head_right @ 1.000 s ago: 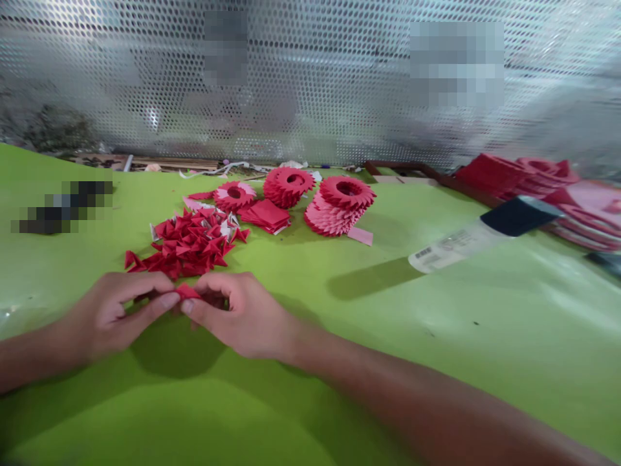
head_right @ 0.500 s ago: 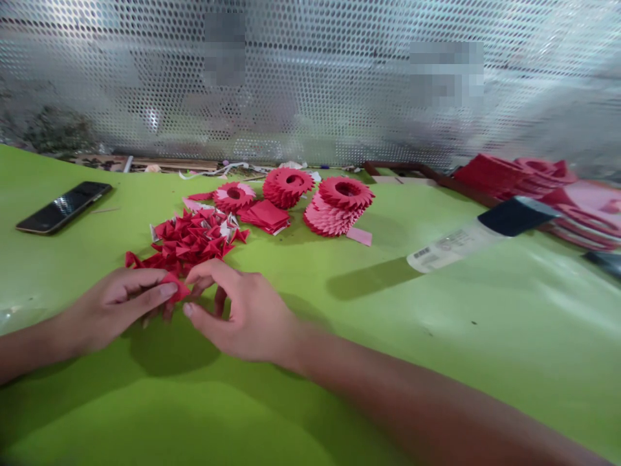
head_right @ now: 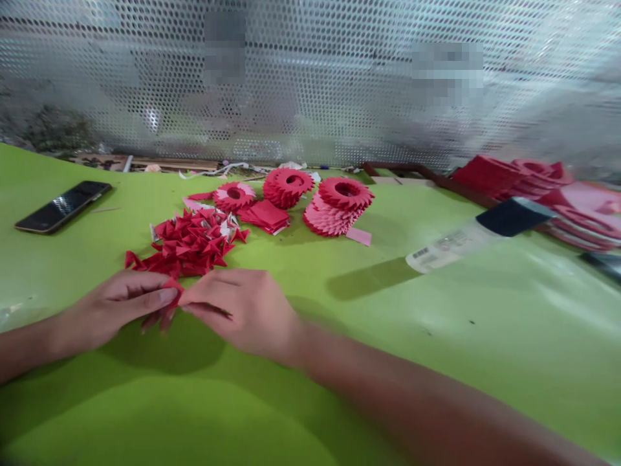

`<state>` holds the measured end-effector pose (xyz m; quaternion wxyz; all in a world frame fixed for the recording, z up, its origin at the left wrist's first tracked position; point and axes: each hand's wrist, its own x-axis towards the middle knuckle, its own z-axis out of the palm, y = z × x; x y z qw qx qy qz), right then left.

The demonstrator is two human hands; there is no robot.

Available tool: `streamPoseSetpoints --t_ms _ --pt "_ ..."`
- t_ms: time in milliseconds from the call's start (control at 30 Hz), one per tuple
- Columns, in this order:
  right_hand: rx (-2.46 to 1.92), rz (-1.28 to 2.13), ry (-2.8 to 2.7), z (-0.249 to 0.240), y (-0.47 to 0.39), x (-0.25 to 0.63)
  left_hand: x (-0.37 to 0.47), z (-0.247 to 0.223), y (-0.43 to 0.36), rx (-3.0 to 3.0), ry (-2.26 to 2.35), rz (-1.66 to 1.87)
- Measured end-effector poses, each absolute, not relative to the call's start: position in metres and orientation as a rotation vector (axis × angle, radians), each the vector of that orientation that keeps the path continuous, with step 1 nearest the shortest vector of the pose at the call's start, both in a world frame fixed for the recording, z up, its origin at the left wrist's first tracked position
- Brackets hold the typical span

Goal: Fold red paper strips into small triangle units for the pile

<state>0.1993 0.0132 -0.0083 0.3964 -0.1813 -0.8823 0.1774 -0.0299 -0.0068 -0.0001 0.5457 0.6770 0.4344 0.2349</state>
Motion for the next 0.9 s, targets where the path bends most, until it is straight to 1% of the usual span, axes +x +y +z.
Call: streamPoseSetpoints --t_ms 133,333,533,900 --pt "-0.503 0.494 -2.231 -0.0069 0.013 0.199 -0.0289 0.0014 -0.0071 1.603 0.995 0.574" --pt "-0.769 0.758 -2.09 -0.0017 0.0093 0.1977 -0.0339 -0.0009 -0.0104 1.815 1.061 0.51" --pt "-0.786 0.986 -1.991 -0.0019 0.0094 0.1959 -0.0337 -0.001 -0.0099 1.939 1.118 0.473" --pt "-0.816 1.142 -1.884 -0.0051 0.0059 0.1914 -0.0336 0.0022 -0.0114 2.052 1.088 0.46"
